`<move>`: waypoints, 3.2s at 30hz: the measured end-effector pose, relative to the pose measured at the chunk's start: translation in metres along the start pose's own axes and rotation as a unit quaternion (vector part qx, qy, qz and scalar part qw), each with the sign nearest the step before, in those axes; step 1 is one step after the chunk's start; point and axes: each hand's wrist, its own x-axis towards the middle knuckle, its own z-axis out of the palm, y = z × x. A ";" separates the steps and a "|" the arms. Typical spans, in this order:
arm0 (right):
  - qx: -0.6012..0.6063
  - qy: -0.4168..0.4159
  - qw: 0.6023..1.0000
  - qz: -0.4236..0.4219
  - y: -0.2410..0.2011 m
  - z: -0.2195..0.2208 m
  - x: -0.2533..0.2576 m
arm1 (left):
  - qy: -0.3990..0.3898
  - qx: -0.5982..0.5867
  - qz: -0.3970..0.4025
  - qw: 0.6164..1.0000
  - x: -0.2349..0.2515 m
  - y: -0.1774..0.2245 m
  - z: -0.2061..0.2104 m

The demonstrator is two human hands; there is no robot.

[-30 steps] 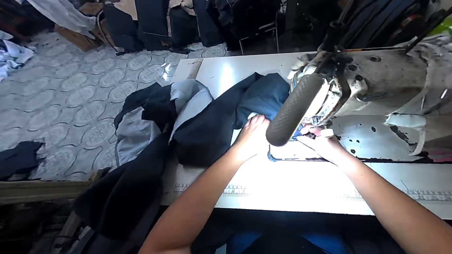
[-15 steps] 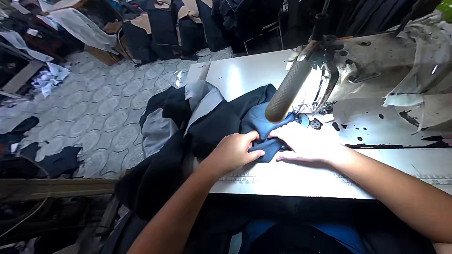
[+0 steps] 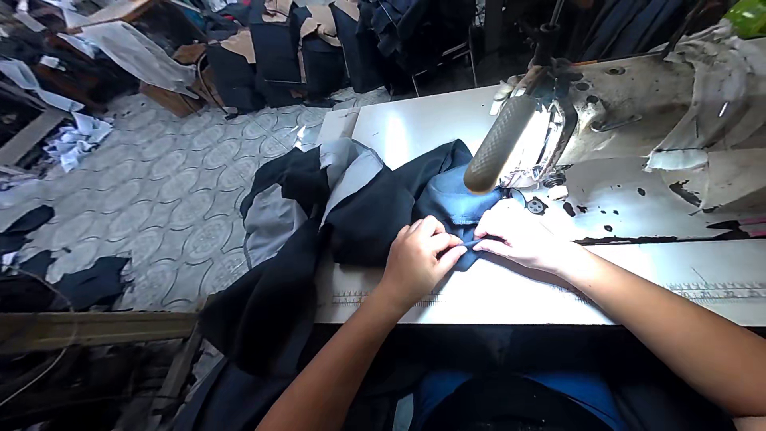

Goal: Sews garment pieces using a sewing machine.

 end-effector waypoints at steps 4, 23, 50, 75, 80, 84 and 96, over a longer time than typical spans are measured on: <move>-0.001 0.008 1.000 0.020 -0.006 0.003 -0.009 | -0.090 -0.023 -0.029 0.995 0.002 0.008 -0.006; -0.015 0.077 0.967 0.242 -0.062 0.010 -0.083 | -0.246 0.147 -0.015 0.958 0.084 0.029 0.048; -0.103 0.043 0.973 0.200 -0.060 0.000 -0.084 | -0.228 -0.034 0.204 0.951 0.053 0.005 0.050; 0.058 -0.006 0.952 0.300 0.017 -0.019 -0.037 | -0.163 -0.111 0.162 0.967 0.070 -0.005 0.037; 0.151 0.060 0.911 0.380 0.011 -0.023 -0.031 | -0.163 -0.002 -0.039 0.986 0.070 -0.023 0.036; 0.172 0.067 0.890 0.418 0.005 -0.025 -0.027 | -0.030 0.046 0.058 0.997 0.081 -0.053 0.095; -0.056 0.006 0.979 0.194 -0.024 -0.020 -0.026 | -0.049 -0.282 0.304 0.909 0.055 0.023 0.031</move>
